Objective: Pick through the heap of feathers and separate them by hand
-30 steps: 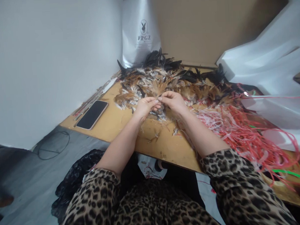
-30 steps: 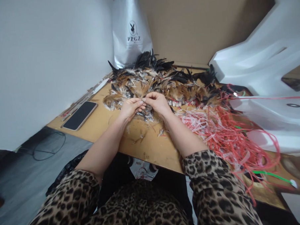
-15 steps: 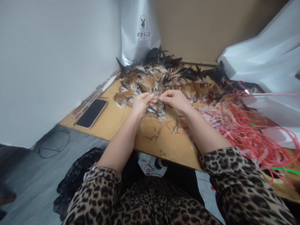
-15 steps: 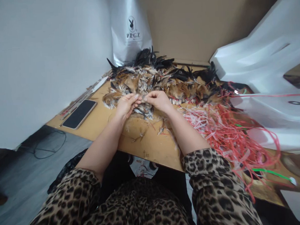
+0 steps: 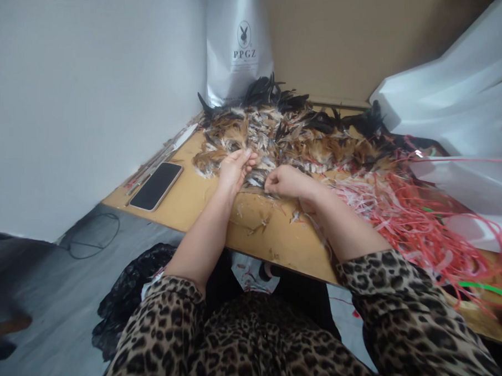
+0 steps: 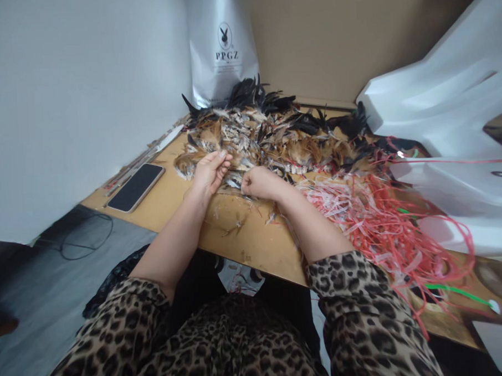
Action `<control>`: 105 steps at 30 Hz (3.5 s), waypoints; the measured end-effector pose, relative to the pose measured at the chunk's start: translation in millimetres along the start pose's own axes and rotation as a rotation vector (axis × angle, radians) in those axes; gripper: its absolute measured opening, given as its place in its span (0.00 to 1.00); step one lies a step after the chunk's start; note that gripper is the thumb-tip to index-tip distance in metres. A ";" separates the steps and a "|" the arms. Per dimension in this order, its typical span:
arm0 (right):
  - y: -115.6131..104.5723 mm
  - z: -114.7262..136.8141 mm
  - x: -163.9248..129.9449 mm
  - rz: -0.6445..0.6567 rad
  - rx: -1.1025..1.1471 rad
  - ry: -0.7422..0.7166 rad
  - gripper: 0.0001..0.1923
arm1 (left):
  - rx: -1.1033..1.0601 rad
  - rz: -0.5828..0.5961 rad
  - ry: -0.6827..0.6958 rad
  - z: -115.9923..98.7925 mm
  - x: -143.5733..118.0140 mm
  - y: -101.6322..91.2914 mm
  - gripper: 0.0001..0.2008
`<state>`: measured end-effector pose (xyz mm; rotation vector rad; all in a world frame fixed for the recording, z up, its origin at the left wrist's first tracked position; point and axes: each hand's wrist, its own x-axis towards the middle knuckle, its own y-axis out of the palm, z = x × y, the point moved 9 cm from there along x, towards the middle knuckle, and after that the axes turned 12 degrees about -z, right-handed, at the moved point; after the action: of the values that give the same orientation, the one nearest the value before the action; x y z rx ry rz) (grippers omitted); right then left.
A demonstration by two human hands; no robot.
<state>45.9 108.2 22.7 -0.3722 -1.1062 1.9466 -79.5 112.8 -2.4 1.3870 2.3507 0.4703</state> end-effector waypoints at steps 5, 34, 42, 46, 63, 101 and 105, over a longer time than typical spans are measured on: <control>5.0 8.3 -7.8 0.019 -0.405 0.043 0.04 | -0.038 0.023 -0.002 1.1 1.1 1.0 0.08; 6.5 11.7 -11.5 0.095 -0.437 0.031 0.08 | -0.199 0.032 -0.009 -0.3 4.6 -1.2 0.03; -15.0 -44.3 -2.5 -0.043 0.488 0.275 0.10 | -0.256 0.055 -0.078 3.7 4.0 2.1 0.00; -13.2 -51.2 3.5 -0.149 0.849 0.315 0.14 | -0.258 0.138 -0.148 10.2 1.4 9.0 0.02; -9.9 -45.9 6.2 -0.466 0.980 0.302 0.17 | -0.018 0.366 -0.306 47.9 -21.9 26.4 0.05; -18.5 -42.4 6.9 -0.510 0.652 0.273 0.10 | 0.084 0.052 -0.073 34.2 -13.0 9.0 0.12; -17.3 -47.1 4.6 -0.556 0.817 0.363 0.13 | 0.073 0.099 -0.113 34.6 -17.9 13.8 0.13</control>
<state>80.7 142.7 10.7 0.0419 -0.1006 1.5703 -44.6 106.7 -23.8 1.5276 2.2365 0.3266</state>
